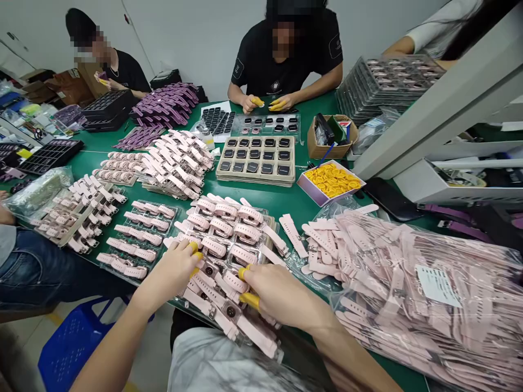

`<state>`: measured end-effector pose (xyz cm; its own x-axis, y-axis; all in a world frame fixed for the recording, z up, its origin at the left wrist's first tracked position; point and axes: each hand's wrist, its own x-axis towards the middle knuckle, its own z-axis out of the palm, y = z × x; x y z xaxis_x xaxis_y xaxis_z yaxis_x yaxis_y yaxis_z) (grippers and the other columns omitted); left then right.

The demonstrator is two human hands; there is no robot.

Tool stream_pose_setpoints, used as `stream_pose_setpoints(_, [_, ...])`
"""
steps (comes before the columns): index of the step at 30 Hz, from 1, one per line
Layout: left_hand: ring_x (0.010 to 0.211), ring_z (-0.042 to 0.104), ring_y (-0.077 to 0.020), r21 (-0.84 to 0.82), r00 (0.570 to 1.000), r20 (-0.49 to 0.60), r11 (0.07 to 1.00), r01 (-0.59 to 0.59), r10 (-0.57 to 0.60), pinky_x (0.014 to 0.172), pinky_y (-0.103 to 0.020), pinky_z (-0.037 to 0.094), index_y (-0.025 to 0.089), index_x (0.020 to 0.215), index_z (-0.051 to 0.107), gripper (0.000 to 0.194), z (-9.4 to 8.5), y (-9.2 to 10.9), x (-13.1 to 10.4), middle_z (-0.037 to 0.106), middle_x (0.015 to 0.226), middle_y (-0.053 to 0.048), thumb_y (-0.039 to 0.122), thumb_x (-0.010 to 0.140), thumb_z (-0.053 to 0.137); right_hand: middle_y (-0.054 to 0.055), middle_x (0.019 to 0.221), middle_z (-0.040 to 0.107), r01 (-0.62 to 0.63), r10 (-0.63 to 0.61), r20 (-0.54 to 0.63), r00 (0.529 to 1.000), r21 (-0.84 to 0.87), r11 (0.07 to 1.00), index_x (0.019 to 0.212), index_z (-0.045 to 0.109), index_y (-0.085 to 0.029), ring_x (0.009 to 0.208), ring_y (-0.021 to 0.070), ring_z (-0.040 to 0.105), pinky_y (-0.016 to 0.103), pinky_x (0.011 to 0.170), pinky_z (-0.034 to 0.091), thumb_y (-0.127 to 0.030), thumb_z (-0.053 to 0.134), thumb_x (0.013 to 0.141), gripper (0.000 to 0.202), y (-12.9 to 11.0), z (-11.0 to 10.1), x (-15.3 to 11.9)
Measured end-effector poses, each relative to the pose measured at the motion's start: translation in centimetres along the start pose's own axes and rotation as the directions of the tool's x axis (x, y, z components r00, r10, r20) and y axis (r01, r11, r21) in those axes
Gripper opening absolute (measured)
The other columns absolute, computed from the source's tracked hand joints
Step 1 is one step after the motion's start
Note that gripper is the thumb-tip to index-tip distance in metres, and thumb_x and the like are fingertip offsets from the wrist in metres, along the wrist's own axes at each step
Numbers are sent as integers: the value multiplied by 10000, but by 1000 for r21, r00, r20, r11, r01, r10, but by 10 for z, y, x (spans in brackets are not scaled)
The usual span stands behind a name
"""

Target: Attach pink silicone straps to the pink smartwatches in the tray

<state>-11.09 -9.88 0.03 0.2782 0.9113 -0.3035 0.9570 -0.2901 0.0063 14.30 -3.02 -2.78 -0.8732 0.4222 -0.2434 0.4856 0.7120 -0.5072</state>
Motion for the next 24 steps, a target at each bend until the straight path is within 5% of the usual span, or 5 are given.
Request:
stream_pose_setpoints(11, [880,568,-240,-34,999,-24,999,-40,39,936,-415,380,203,862,596,355,-35,-8,-19,658,870,-38,-106,827,424,143,863,768,-36,36,4,999,-7,999,816,677,-161,780,306,752,328,600,388,-103,575,904,147,-1,2,-5])
stream_pose_setpoints(14, [850,591,-226,-62,995,-72,995,-72,67,998,-424,385,224,880,618,368,-49,-12,-33,673,871,-28,-77,810,419,127,861,758,-57,57,0,998,64,996,866,679,-174,777,317,740,343,615,438,-204,626,938,94,5,-1,-12])
stream_pose_setpoints(17, [848,610,-229,-101,986,-134,988,-116,102,1015,-421,407,256,944,654,334,-64,-14,-50,688,876,-29,13,867,438,125,993,734,70,-21,-194,981,250,966,1107,667,-195,887,321,707,401,732,528,-442,562,1025,281,9,-11,-24])
stream_pose_setpoints(20, [864,620,-247,-139,971,-198,977,-161,132,1030,-434,427,284,1019,679,322,-77,-13,-62,700,877,-39,82,869,478,137,1276,663,318,-82,-481,873,433,843,1408,529,-257,1164,316,636,449,975,536,-574,481,1035,492,2,-14,-25])
stream_pose_setpoints(24, [849,624,-266,-176,962,-232,966,-189,145,986,-441,469,301,1085,690,338,-91,-3,-64,707,893,-50,126,846,527,154,1354,608,462,-192,-537,822,430,776,1402,535,-245,1278,337,557,481,1094,486,-589,633,956,572,-18,2,0])
